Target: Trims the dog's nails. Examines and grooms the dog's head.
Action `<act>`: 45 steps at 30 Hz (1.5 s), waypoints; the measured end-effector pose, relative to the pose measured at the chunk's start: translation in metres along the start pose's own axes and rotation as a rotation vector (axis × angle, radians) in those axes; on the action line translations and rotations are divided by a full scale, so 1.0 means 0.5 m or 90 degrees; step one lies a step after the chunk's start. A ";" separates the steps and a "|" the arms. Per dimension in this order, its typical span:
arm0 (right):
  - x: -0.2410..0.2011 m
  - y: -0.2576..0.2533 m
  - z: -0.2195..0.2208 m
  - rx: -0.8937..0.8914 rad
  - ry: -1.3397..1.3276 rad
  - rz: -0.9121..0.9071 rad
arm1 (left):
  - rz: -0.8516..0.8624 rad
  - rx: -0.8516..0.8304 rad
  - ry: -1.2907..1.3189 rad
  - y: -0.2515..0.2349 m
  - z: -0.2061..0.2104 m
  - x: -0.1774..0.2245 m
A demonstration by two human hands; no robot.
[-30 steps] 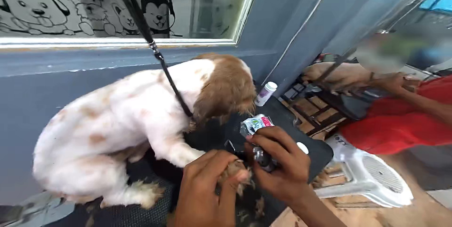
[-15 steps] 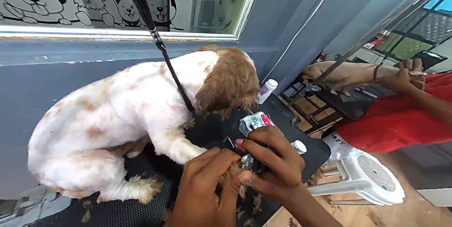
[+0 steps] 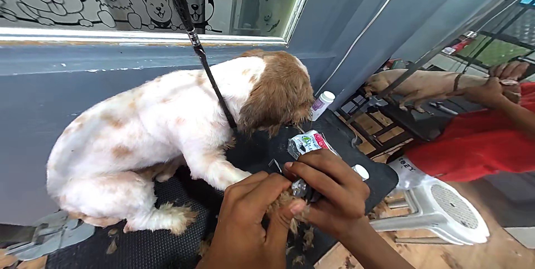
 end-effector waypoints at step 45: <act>-0.003 0.001 -0.006 -0.032 -0.030 0.038 | 0.012 -0.018 -0.050 -0.004 -0.011 -0.001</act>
Point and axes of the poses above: each hand's wrist, its own y-axis away from the middle knuckle, its own z-axis out of the palm, x = y × z, the point moved 3 cm from there along -y, towards the middle knuckle, and after that the axes turned 7 degrees about y, right-handed, at the moved point
